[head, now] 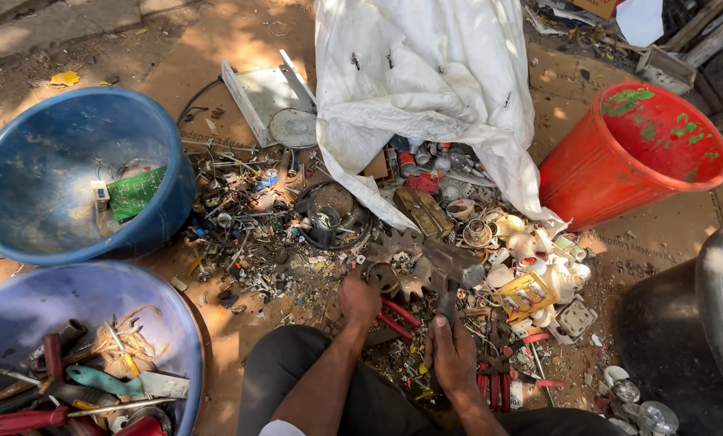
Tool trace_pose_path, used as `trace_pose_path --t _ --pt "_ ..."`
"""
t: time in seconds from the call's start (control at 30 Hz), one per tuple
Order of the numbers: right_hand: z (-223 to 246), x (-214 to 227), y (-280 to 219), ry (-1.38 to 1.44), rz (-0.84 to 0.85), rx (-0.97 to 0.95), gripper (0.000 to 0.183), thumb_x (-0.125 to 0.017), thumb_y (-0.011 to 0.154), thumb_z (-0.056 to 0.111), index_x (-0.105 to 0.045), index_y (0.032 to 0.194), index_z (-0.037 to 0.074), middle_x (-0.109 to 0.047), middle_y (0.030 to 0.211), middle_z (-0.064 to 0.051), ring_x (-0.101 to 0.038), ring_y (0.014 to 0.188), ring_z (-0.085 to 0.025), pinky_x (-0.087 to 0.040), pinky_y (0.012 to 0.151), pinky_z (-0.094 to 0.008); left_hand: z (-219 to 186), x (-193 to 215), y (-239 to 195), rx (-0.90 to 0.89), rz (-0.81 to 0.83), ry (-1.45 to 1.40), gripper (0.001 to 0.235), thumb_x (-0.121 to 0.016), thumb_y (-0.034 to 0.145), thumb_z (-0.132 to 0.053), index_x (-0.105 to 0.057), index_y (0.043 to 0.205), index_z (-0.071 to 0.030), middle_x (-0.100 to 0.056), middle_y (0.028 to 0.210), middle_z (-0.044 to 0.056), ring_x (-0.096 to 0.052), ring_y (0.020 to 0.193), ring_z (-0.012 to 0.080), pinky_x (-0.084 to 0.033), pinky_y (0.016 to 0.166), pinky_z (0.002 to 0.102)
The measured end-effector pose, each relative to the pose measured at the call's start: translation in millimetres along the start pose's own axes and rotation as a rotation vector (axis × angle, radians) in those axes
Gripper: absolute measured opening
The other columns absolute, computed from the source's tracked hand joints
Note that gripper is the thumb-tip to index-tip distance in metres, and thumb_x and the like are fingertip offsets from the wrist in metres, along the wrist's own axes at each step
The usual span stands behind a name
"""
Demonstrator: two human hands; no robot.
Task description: The person sits on the ground and uses a hammer to break apart various electronic components and scrap metal. They repeatedly strike items like a gear and a white plastic housing to separate parts, occasionally using pliers to hold or adjust the pieces.
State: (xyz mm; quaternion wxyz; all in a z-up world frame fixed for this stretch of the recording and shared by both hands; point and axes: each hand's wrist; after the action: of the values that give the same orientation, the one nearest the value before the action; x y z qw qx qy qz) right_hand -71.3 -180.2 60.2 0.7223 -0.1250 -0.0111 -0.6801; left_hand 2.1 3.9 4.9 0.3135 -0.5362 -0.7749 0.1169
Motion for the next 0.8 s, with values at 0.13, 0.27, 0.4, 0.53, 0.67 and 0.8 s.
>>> trace_pose_path --t 0.13,0.27,0.4,0.53,0.67,0.8 --pt "11.5 0.6 -3.1 0.154 0.003 0.238 0.041 -0.046 0.105 0.045 -0.059 0.095 0.007 -0.056 0.057 -0.001 -0.050 0.042 -0.009 -0.041 0.038 -0.026 26.5 -11.9 19.6 -0.274 -0.191 0.014 0.046 -0.065 0.083 0.003 -0.071 0.129 -0.005 -0.072 0.108 0.028 -0.075 0.075 0.0324 -0.062 0.062 0.043" --pt "20.4 -3.8 -2.9 0.214 -0.066 0.523 0.049 -0.048 0.107 0.051 -0.059 0.091 0.006 -0.058 0.061 -0.001 -0.050 0.045 -0.009 -0.037 0.040 -0.024 54.0 -33.8 45.1 -0.440 -0.312 0.096 0.045 -0.068 0.080 0.002 -0.077 0.122 -0.008 -0.070 0.117 0.029 -0.074 0.089 0.0392 -0.061 0.075 0.045" --pt "10.1 -21.3 2.4 -0.341 -0.071 0.669 0.066 -0.035 0.119 0.052 -0.051 0.122 -0.011 -0.063 0.111 -0.005 -0.059 0.082 -0.013 -0.050 0.069 -0.030 51.9 -33.0 43.2 -0.599 -0.394 0.241 0.047 -0.075 0.074 0.000 -0.078 0.120 -0.009 -0.071 0.117 0.027 -0.066 0.109 0.0482 -0.055 0.095 0.056" --pt "-21.4 -20.1 36.5 -0.397 0.101 -0.326 0.058 -0.042 0.104 0.056 -0.064 0.099 0.003 -0.054 0.062 -0.007 -0.052 0.048 -0.014 -0.043 0.044 -0.033 9.8 -14.5 32.2 -0.034 -0.064 -0.108 0.033 -0.063 0.093 -0.015 -0.070 0.125 -0.009 -0.073 0.118 0.019 -0.075 0.086 0.0348 -0.064 0.075 0.050" --pt "-19.8 -7.8 14.0 -0.161 0.059 -0.082 0.050 -0.039 0.105 0.046 -0.061 0.097 0.002 -0.056 0.060 -0.004 -0.054 0.044 -0.012 -0.049 0.038 -0.033 14.8 -5.9 16.8 0.060 -0.090 -0.135 0.044 -0.078 0.090 -0.024 -0.063 0.123 0.001 -0.075 0.106 0.025 -0.073 0.083 0.0304 -0.060 0.074 0.045" --pt "4.4 1.0 13.8 0.150 -0.009 0.600 0.047 -0.044 0.109 0.038 -0.047 0.137 0.000 -0.062 0.060 -0.003 -0.050 0.041 -0.008 -0.045 0.036 -0.026 11.9 -10.9 15.5 0.179 0.097 0.098 0.033 -0.075 0.089 -0.026 -0.078 0.107 0.001 -0.078 0.095 0.021 -0.076 0.076 0.0290 -0.060 0.070 0.043"
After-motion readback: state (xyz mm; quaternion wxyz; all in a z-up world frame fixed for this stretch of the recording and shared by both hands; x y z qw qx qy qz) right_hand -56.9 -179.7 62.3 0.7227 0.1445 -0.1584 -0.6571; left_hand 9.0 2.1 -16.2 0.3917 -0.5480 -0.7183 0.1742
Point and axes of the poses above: each hand's wrist, its own y-axis towards the middle knuckle, its own x-axis out of the back of the hand, z = x × y
